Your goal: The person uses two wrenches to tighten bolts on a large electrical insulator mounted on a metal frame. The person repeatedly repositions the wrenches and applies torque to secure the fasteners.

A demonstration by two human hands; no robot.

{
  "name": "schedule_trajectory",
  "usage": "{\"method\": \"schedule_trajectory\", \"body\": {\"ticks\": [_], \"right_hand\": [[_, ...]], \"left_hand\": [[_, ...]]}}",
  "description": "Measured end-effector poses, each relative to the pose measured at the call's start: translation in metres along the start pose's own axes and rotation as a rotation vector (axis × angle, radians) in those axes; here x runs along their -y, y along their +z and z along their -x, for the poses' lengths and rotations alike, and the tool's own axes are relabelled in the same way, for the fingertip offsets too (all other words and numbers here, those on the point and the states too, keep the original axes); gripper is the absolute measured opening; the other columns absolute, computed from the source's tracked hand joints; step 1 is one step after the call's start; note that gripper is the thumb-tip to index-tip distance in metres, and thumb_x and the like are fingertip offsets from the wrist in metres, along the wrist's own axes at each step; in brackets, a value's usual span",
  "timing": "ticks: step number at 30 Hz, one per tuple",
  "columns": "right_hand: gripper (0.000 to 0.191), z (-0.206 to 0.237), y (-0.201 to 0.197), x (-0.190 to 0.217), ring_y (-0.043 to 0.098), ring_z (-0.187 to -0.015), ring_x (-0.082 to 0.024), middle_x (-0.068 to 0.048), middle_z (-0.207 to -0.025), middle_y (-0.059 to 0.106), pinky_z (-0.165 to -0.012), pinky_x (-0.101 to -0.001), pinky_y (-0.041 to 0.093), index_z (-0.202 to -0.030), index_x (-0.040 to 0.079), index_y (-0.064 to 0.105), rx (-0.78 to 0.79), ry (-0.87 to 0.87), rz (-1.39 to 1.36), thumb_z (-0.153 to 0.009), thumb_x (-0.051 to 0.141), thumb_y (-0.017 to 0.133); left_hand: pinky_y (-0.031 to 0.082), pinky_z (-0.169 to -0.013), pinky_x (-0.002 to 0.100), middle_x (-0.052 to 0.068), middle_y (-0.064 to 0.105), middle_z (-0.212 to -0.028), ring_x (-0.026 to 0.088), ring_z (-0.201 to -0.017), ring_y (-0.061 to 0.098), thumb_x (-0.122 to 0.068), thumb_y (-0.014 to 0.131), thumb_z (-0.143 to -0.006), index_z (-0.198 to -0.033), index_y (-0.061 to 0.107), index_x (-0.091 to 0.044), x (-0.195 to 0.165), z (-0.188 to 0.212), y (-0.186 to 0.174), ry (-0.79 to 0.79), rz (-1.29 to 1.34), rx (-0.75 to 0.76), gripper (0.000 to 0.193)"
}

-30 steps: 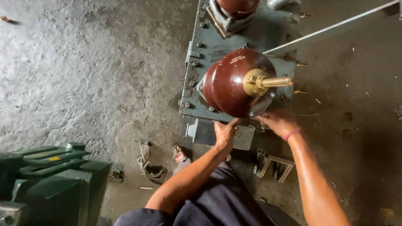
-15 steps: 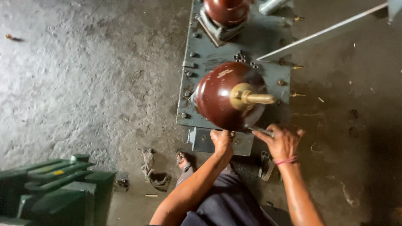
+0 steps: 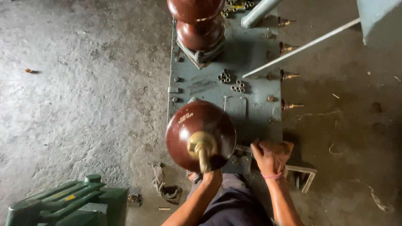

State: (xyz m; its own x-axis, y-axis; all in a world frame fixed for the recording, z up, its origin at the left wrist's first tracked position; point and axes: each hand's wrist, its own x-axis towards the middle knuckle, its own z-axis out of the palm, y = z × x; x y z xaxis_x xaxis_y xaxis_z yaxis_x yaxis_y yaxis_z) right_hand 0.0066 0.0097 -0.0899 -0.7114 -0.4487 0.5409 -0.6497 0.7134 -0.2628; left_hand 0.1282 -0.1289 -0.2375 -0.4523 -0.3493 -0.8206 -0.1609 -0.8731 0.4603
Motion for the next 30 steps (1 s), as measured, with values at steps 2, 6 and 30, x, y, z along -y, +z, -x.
{"method": "schedule_trajectory", "body": {"ticks": [2, 6, 30], "right_hand": [[0.031, 0.001, 0.001, -0.002, 0.053, -0.058, -0.028, -0.002, -0.059, 0.057, -0.073, -0.0446, 0.04, -0.059, 0.014, 0.057, 0.009, -0.013, 0.0, -0.084, 0.017, 0.075], [0.032, -0.007, 0.009, -0.012, 0.051, -0.053, -0.029, -0.004, -0.054, 0.055, -0.071, -0.0458, 0.04, -0.056, 0.013, 0.057, 0.024, -0.09, 0.026, -0.081, 0.013, 0.075], [0.038, 0.104, -0.086, 0.013, 0.054, -0.058, -0.008, 0.001, -0.064, 0.063, -0.057, -0.0278, 0.041, -0.087, 0.008, 0.074, 0.253, 0.771, -0.238, -0.084, 0.044, 0.085]], "left_hand": [[0.043, -0.056, 0.031, 0.002, 0.064, -0.081, 0.014, -0.066, 0.057, -0.023, 0.07, -0.09, -0.106, 0.064, -0.009, 0.005, -0.003, -0.01, -0.033, -0.006, 0.034, 0.022], [0.045, -0.059, 0.032, 0.003, 0.065, -0.085, 0.015, -0.07, 0.059, -0.022, 0.069, -0.091, -0.108, 0.064, -0.009, 0.009, -0.004, -0.017, -0.062, -0.004, 0.081, 0.022], [0.06, -0.085, 0.038, 0.014, 0.074, -0.099, 0.023, -0.091, 0.072, -0.031, 0.081, -0.082, -0.104, 0.07, 0.005, -0.044, -0.01, -0.032, 0.129, 0.219, 0.928, 0.043]]}}
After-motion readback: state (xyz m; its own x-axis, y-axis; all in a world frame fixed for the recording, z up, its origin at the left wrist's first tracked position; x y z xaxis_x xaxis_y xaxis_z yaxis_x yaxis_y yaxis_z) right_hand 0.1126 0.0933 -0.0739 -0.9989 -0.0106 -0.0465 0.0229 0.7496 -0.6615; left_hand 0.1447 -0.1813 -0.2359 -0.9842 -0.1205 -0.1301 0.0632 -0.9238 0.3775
